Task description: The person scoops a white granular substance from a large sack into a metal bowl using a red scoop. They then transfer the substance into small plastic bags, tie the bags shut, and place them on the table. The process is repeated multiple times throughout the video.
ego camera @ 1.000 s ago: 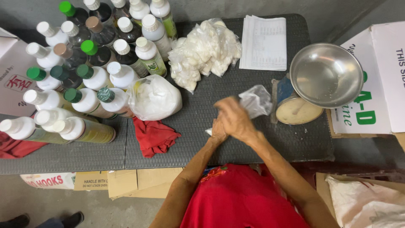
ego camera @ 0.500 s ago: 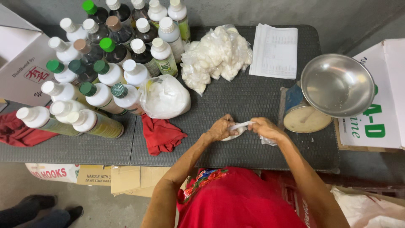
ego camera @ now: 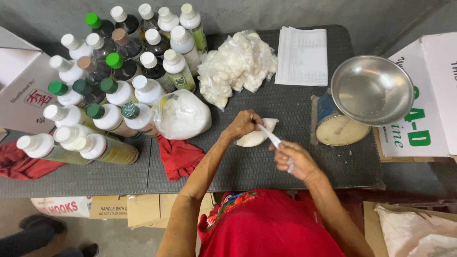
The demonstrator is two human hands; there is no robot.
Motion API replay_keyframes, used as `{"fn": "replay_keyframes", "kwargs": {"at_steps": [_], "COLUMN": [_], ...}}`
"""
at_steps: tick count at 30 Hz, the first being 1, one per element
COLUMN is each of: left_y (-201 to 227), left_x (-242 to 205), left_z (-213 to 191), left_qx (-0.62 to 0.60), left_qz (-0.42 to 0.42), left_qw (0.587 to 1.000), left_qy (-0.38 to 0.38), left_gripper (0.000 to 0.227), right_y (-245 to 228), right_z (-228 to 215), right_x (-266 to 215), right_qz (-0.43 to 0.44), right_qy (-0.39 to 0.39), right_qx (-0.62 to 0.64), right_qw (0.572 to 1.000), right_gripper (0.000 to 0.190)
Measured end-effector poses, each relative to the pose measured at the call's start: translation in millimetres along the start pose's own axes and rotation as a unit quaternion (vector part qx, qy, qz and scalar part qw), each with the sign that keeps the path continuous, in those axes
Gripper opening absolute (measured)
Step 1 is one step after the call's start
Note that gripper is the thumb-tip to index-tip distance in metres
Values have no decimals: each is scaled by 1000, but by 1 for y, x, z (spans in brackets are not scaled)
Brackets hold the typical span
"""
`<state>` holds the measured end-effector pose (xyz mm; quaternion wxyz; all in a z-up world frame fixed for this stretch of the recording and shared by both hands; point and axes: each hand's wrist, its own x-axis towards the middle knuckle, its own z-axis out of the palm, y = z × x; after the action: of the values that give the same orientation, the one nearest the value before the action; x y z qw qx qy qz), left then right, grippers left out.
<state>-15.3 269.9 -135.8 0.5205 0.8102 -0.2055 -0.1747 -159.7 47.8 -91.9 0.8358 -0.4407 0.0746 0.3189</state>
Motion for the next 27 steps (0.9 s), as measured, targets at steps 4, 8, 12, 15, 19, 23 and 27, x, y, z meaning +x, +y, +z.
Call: {"fn": "replay_keyframes", "kwargs": {"at_steps": [4,8,12,15,19,23,27], "left_y": [61,126,167,177,160,118,66], "left_x": [-6,-30,-55,-72,-92,-98,-94], "left_z": [2,-3,-7,-5,-4,-3,17], "left_qx": [-116,-197,-200,-211,-166,-82,-128], "left_qz": [61,161,247,249,191,193,59], "left_qw": [991,966,947,941,955,975,989], "left_qy": [37,-35,-56,-85,-155,-69,48], "left_gripper": [13,12,13,14,13,14,15], "right_y": [35,44,28,10,-19,-39,-52], "right_z": [22,34,27,3,-38,-60,-46], "right_x": [2,22,40,45,48,45,38], "right_qz": [38,-27,-74,-208,-124,-81,-122], "right_qy": [-163,-322,-360,128,-29,-69,10], "right_qx": [152,245,226,45,-47,-227,-493], "right_qw": [974,914,902,968,991,968,861], "right_gripper": [27,28,43,29,28,23,21]}}
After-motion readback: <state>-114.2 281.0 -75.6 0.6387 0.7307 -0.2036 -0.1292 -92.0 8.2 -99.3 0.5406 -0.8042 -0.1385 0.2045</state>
